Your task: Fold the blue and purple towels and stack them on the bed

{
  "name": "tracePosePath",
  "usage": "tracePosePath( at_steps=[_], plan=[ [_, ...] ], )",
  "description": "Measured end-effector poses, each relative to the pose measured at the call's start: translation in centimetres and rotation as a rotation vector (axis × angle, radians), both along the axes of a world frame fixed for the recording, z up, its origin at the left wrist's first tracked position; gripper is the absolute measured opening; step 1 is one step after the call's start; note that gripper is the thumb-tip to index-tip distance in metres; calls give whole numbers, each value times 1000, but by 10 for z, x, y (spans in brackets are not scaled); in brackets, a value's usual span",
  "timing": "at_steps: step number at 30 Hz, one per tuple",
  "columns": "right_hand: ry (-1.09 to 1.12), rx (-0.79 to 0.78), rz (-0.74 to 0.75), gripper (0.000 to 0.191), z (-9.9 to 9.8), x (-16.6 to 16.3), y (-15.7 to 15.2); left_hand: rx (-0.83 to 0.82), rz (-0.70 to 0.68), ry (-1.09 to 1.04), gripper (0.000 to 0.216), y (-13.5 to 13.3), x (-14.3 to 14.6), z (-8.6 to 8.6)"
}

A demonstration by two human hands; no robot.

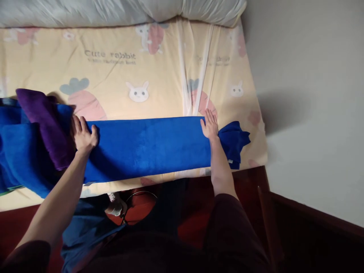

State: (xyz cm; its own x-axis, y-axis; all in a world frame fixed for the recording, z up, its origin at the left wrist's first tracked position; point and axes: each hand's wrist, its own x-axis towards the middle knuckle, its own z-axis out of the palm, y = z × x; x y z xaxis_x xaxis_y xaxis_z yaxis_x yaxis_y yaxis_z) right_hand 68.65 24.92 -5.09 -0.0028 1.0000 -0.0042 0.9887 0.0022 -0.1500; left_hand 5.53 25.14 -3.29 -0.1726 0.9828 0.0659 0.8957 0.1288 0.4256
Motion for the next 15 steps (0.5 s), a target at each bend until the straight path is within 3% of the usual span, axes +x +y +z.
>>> tracePosePath(
  at_steps=[8, 12, 15],
  plan=[
    [-41, -16, 5, 65, -4, 4, 4, 14, -4, 15, 76, 4, -7, -11],
    [-79, -69, -19, 68, 24, -24, -2, 25, 12, 21, 76, 2, -1, 2],
    [-111, -20, 111, 67, 47, -42, -48, 49, -67, 51, 71, -30, 5, 16]
  ],
)
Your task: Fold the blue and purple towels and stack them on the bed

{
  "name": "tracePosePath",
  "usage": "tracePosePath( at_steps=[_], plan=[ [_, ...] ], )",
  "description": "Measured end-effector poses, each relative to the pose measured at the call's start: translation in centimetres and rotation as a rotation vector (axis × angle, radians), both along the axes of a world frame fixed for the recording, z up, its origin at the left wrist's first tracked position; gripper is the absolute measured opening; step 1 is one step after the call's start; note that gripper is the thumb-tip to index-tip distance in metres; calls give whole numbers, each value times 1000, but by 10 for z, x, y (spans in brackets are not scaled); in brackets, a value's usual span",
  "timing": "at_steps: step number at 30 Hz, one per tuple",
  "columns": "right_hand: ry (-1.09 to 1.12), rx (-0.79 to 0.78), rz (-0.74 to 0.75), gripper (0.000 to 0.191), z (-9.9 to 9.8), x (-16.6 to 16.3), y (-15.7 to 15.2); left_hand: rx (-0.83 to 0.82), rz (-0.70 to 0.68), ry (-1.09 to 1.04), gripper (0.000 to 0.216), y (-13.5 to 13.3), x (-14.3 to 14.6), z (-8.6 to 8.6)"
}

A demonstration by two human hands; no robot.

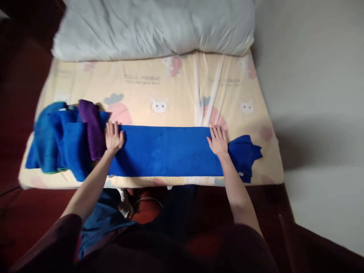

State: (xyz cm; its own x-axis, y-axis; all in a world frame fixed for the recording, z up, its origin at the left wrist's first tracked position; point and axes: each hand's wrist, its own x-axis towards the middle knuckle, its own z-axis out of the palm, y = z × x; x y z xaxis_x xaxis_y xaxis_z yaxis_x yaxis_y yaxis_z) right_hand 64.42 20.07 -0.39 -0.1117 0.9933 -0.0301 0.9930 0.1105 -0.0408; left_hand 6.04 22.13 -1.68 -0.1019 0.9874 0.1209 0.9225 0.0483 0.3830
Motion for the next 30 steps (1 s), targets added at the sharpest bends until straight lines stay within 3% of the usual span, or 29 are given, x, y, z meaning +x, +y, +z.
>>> tracePosePath(
  at_steps=[3, 6, 8, 11, 14, 17, 21, 26, 30],
  plan=[
    [-13, -22, 0, 62, -2, 17, -74, -25, -104, 33, 64, -68, 4, 2],
    [0, -17, -161, 66, -19, 57, -134, -51, -42, 42, 64, -147, 4, -5],
    [25, -17, -252, 67, -26, 75, -151, -56, 0, 40, 64, -190, 0, -9],
    [83, -31, -370, 67, -25, 73, -148, -27, 44, 4, 66, -227, -9, -14],
    [175, 50, -479, 66, -14, 35, -139, -7, 82, -41, 68, -245, -15, -17],
    [223, 165, -571, 69, -8, -23, -150, -16, 85, -66, 70, -257, -20, -20],
    [201, -4, -539, 69, -13, -87, -184, 3, 72, -56, 72, -268, -25, -24],
    [212, -157, -587, 71, -10, -104, -202, 25, 61, -46, 72, -270, -25, -23],
    [267, -129, -585, 69, -7, -111, -215, 14, 52, -54, 72, -280, -27, -26]
  ],
)
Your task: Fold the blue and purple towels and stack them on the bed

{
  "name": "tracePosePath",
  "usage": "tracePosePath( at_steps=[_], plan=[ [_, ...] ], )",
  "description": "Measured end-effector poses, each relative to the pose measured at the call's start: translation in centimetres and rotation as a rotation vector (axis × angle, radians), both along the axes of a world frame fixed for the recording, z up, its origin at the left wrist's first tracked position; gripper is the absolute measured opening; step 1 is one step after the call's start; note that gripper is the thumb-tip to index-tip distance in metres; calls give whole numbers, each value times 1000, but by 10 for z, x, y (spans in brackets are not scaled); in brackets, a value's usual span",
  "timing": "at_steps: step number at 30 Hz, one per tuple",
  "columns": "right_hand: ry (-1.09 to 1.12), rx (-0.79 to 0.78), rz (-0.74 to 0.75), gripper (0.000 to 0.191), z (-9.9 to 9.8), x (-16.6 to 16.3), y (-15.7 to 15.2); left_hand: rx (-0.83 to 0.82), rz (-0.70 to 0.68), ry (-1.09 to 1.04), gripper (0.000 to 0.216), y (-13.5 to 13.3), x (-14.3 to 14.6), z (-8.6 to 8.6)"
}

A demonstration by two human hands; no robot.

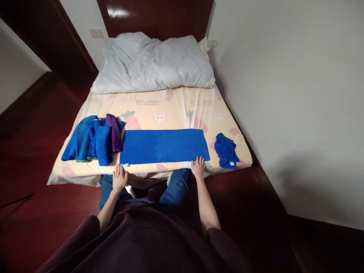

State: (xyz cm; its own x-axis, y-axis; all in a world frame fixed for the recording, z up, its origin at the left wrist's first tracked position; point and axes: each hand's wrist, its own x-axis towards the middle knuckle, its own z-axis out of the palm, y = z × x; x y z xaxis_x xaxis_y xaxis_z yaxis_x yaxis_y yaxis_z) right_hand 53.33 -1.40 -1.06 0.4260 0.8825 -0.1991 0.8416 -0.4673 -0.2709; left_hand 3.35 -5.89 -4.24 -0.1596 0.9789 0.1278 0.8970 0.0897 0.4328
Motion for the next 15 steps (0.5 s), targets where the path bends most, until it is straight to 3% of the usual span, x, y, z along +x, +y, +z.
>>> tracePosePath(
  at_steps=[6, 10, 15],
  plan=[
    [124, 310, 13, 59, -15, -70, -49, -54, -91, -52, 80, -27, -5, -4],
    [318, 479, 29, 56, -21, -123, -65, -81, -100, -80, 79, -32, -2, -2],
    [622, 428, 66, 63, -27, -166, -57, -101, -91, -70, 79, -31, 2, -1]
  ],
)
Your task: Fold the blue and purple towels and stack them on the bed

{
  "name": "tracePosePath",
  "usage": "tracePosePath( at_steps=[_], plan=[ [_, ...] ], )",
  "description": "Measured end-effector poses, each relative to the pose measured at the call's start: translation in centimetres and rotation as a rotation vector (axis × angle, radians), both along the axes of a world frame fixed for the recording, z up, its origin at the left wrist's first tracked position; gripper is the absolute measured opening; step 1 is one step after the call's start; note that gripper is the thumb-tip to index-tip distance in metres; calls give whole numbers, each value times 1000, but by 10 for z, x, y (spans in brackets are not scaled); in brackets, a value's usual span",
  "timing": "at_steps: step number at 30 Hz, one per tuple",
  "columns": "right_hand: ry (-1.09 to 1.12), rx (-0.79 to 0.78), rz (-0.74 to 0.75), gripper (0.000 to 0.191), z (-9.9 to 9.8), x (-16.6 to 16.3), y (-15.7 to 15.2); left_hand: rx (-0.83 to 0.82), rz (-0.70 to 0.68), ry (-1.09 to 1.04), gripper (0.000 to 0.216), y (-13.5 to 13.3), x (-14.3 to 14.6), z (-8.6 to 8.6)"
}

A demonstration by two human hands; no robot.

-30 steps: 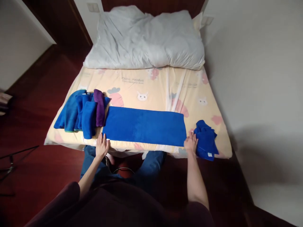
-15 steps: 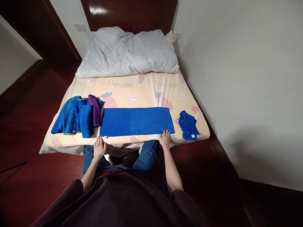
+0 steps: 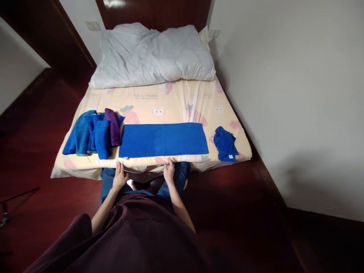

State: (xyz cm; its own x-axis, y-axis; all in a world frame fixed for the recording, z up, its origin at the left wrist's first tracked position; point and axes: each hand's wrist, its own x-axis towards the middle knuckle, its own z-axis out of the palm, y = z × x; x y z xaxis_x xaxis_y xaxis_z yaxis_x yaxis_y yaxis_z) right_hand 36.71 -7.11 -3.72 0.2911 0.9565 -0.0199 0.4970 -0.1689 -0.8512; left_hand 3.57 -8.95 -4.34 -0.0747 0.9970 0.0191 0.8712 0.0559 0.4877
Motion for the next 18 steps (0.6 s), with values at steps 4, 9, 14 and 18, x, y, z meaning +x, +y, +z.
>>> tracePosePath(
  at_steps=[4, 9, 14, 18],
  plan=[
    [70, -67, 78, 65, -1, -10, 11, 19, -11, -6, 81, 0, 2, 1],
    [5, -38, 128, 63, 0, -15, 23, 29, -11, 3, 81, -2, 6, 4],
    [96, -58, 39, 59, -1, -20, 32, -21, 47, 111, 70, -1, 12, 21],
    [130, -21, -74, 49, -3, -19, 40, -84, 54, 248, 39, 27, 27, 51]
  ],
)
